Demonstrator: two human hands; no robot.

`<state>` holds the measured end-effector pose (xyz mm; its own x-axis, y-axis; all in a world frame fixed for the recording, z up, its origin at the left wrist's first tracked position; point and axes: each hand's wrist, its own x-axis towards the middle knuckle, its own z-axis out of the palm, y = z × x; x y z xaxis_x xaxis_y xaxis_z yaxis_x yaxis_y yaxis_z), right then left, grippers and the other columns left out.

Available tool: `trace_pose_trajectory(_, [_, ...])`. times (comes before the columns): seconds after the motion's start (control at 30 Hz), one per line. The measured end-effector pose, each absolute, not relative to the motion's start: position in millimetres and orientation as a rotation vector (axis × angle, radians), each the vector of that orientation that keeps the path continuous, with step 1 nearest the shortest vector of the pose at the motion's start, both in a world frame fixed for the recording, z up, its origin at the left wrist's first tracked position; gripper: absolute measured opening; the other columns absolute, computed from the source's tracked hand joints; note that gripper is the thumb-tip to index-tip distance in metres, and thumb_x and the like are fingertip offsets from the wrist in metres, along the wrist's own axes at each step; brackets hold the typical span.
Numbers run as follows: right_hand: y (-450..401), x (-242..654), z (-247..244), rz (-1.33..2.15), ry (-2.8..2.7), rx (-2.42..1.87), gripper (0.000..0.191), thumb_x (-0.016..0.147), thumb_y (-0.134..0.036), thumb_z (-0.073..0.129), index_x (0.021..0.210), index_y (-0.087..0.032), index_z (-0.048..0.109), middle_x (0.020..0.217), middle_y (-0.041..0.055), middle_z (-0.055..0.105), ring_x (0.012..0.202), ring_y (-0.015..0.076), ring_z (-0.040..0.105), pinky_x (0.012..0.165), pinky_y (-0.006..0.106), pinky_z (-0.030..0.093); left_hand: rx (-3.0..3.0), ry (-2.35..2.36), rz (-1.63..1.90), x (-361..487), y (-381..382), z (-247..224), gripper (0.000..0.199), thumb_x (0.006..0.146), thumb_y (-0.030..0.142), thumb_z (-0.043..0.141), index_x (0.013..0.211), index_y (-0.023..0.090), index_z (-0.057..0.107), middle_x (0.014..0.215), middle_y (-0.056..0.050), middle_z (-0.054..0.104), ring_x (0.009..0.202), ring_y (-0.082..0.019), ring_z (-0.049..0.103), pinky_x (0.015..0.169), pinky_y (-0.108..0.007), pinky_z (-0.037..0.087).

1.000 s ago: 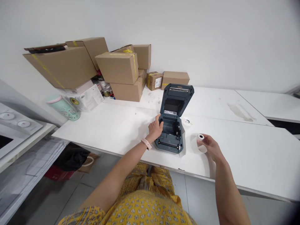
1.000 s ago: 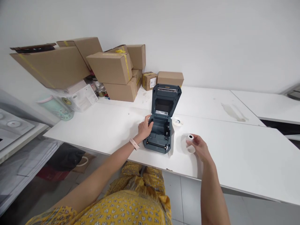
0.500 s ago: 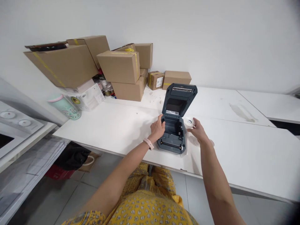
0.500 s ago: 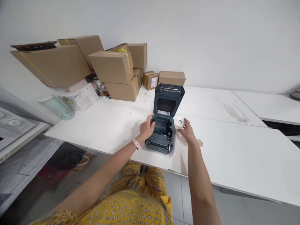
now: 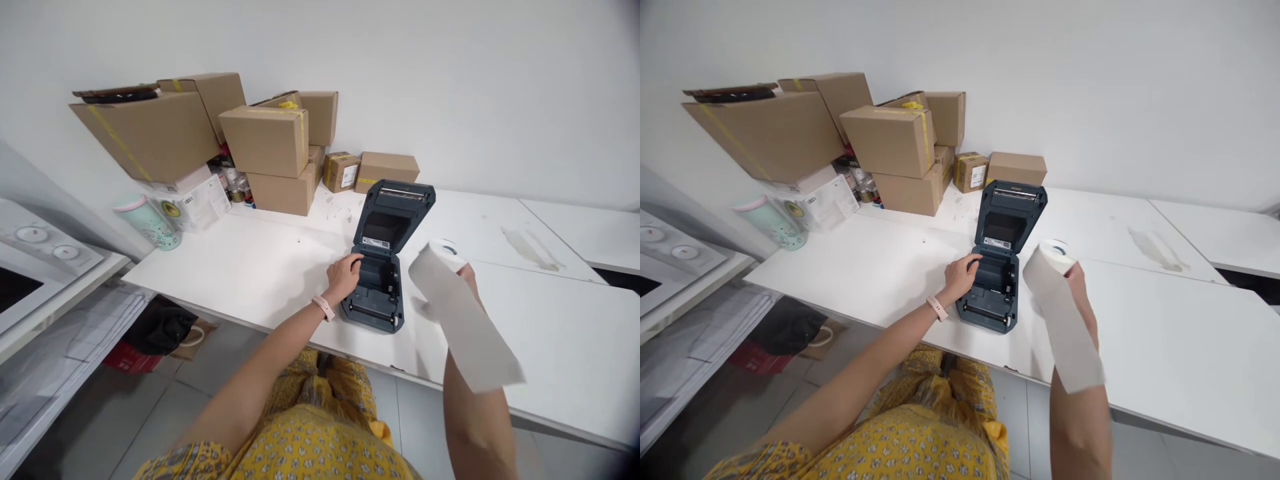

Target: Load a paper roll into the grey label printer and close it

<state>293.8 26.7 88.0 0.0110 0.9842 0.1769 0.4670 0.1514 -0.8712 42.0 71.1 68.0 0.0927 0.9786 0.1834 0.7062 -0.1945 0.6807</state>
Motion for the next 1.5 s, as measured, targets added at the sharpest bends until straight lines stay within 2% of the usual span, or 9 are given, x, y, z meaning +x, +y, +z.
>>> trace_pose_trajectory(0.17, [43.0,242.8,133.4,0.74,-2.001,-1.374,0.066,0.067,-0.044,0.074,0.128,-0.025,0.056,0.124,0.0066,0.065,0.111,0.0304,0.061,0.095,0.042,0.049,1.91,1.598,0.869,36.7,75.6,68.5,0.029,0.094,0.031,0.05,0.117,0.035,0.068,0.104,0.004,0.075,0.098,-0.02,0.068,0.092,-0.031,0.048])
trace_pose_trajectory(0.47, [86.9,210.9,115.7,0.627,-2.557,-1.61,0.071,0.064,-0.046,0.077,0.128,-0.024,0.056,0.124,0.0106,0.063,0.11,0.0316,0.06,0.087,0.038,0.048,1.865,1.57,0.869,31.8,76.3,70.2,0.029,0.095,0.033,0.05,0.115,0.037,0.07,0.109,0.005,0.075,0.096,-0.018,0.069,0.084,-0.027,0.051])
trace_pose_trajectory(0.63, [98.9,211.8,103.7,0.681,-2.652,-1.616,0.075,0.076,-0.06,0.065,0.139,-0.023,0.048,0.134,0.0135,0.059,0.117,0.0329,0.058,0.089,0.038,0.047,1.882,1.593,0.889,34.1,71.3,71.5,0.03,0.095,0.032,0.05,0.118,0.037,0.069,0.113,0.005,0.074,0.099,-0.018,0.069,0.088,-0.028,0.051])
trace_pose_trajectory(0.9, [88.6,197.5,90.3,0.33,-2.674,-1.77,0.071,0.085,-0.053,0.057,0.144,-0.018,0.041,0.132,0.0193,0.06,0.116,0.0389,0.059,0.095,0.05,0.043,1.937,1.57,0.947,35.5,71.8,64.8,0.031,0.095,0.029,0.051,0.12,0.037,0.068,0.115,0.004,0.073,0.101,-0.019,0.068,0.09,-0.029,0.05])
trace_pose_trajectory(1.1, [52.5,207.7,86.5,0.329,-2.315,-1.415,0.049,0.09,-0.043,0.053,0.136,-0.024,0.051,0.139,0.01,0.057,0.129,0.0304,0.051,0.106,0.048,0.04,1.993,1.556,0.928,34.0,70.1,61.9,0.033,0.097,0.031,0.047,0.124,0.034,0.065,0.127,0.002,0.067,0.113,-0.019,0.064,0.095,-0.032,0.05])
trace_pose_trajectory(1.23, [41.0,223.7,117.8,0.132,-1.816,-1.33,0.033,0.095,-0.041,0.047,0.117,-0.025,0.064,0.119,0.0078,0.068,0.115,0.0247,0.06,0.102,0.042,0.046,2.217,1.503,0.985,32.3,57.6,64.2,0.033,0.097,0.028,0.046,0.123,0.025,0.066,0.149,-0.006,0.048,0.14,-0.024,0.04,0.114,-0.041,0.035])
trace_pose_trajectory(1.3, [48.5,232.6,141.5,-0.089,-1.625,-1.328,0.032,0.095,-0.039,0.046,0.117,-0.023,0.064,0.117,0.0097,0.067,0.113,0.025,0.059,0.101,0.042,0.045,2.385,1.373,0.964,32.9,46.1,67.1,0.033,0.098,0.03,0.044,0.119,0.021,0.068,0.148,-0.008,0.048,0.145,-0.024,0.032,0.121,-0.046,0.023])
trace_pose_trajectory(1.4, [76.0,244.7,173.8,-0.287,-1.544,-1.311,0.038,0.095,-0.037,0.048,0.127,-0.019,0.058,0.126,0.0137,0.062,0.121,0.025,0.052,0.105,0.043,0.04,2.566,1.149,0.825,34.0,24.8,70.9,0.035,0.099,0.037,0.042,0.113,0.02,0.069,0.133,-0.009,0.062,0.138,-0.024,0.043,0.123,-0.051,0.011])
trace_pose_trajectory(1.5, [105.2,248.5,192.8,-0.276,-1.582,-1.306,0.046,0.095,-0.034,0.05,0.137,-0.014,0.05,0.137,0.0179,0.054,0.128,0.0243,0.045,0.11,0.044,0.034,2.653,1.031,0.725,31.1,3.8,70.0,0.042,0.098,0.047,0.042,0.119,0.018,0.065,0.129,-0.01,0.064,0.131,-0.024,0.051,0.123,-0.05,0.012])
